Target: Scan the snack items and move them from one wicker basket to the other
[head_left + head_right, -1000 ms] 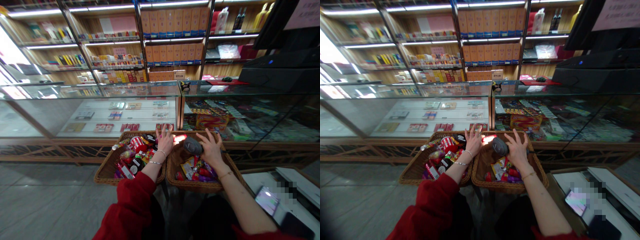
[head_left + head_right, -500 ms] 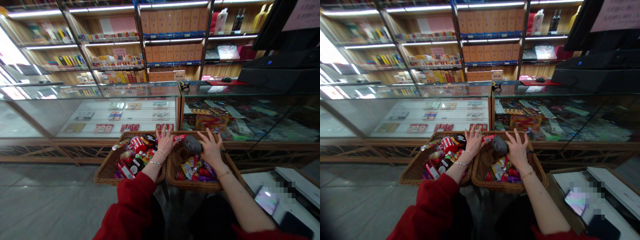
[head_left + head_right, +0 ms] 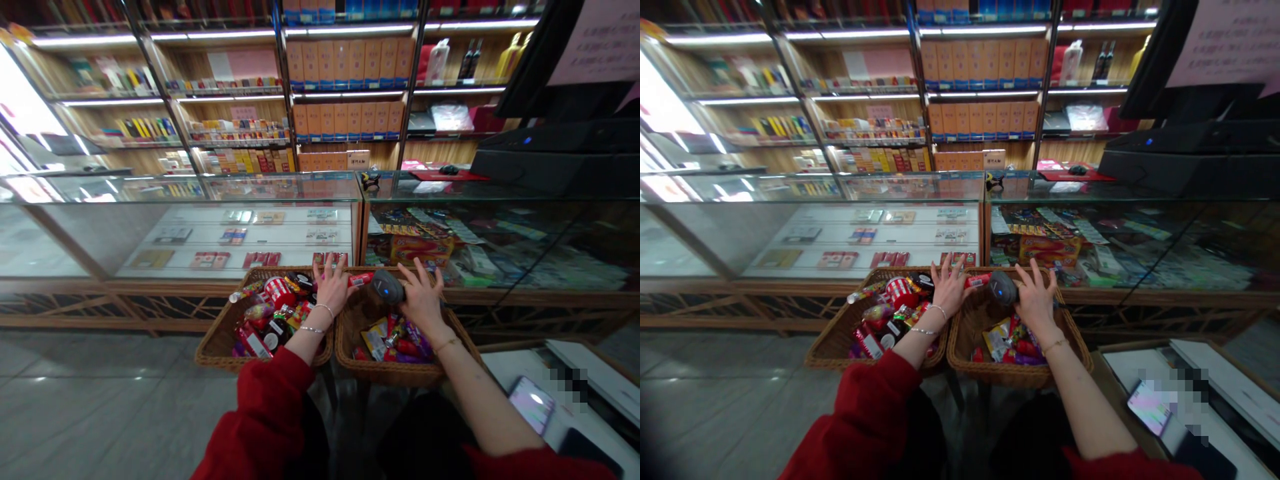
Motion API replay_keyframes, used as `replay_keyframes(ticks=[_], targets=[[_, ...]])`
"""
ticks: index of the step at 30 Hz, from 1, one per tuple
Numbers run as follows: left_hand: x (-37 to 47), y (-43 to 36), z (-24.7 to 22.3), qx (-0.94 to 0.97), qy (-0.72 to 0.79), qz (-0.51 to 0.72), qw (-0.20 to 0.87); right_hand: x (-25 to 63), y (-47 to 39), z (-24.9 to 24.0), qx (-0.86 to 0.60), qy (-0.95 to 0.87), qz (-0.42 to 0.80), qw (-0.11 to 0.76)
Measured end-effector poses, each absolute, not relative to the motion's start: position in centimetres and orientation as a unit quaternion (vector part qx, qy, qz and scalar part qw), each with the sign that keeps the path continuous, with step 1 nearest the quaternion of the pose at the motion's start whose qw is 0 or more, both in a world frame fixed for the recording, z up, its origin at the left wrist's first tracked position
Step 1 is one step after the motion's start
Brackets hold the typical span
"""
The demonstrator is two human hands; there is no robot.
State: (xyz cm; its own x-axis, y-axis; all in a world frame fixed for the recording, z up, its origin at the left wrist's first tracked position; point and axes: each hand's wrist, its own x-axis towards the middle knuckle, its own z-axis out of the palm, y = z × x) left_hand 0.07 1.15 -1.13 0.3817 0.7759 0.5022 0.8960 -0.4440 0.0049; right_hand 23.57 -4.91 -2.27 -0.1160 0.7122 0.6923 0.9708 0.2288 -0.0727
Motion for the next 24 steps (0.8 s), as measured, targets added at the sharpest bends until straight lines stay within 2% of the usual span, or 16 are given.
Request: replay_keyframes(ticks=[13, 24], targets=[[-1.6, 0.3, 0.6, -0.812, -0.516, -0.229, 0.148, 22.7, -4.9, -0.8, -0.580, -0.707, -0.219, 0.341], [-6.1, -1.5, 1.4, -0.796, -0.541, -0.236, 0.137, 20.1, -4.6, 0.5, -0.561, -0.724, -0.230, 0.329]])
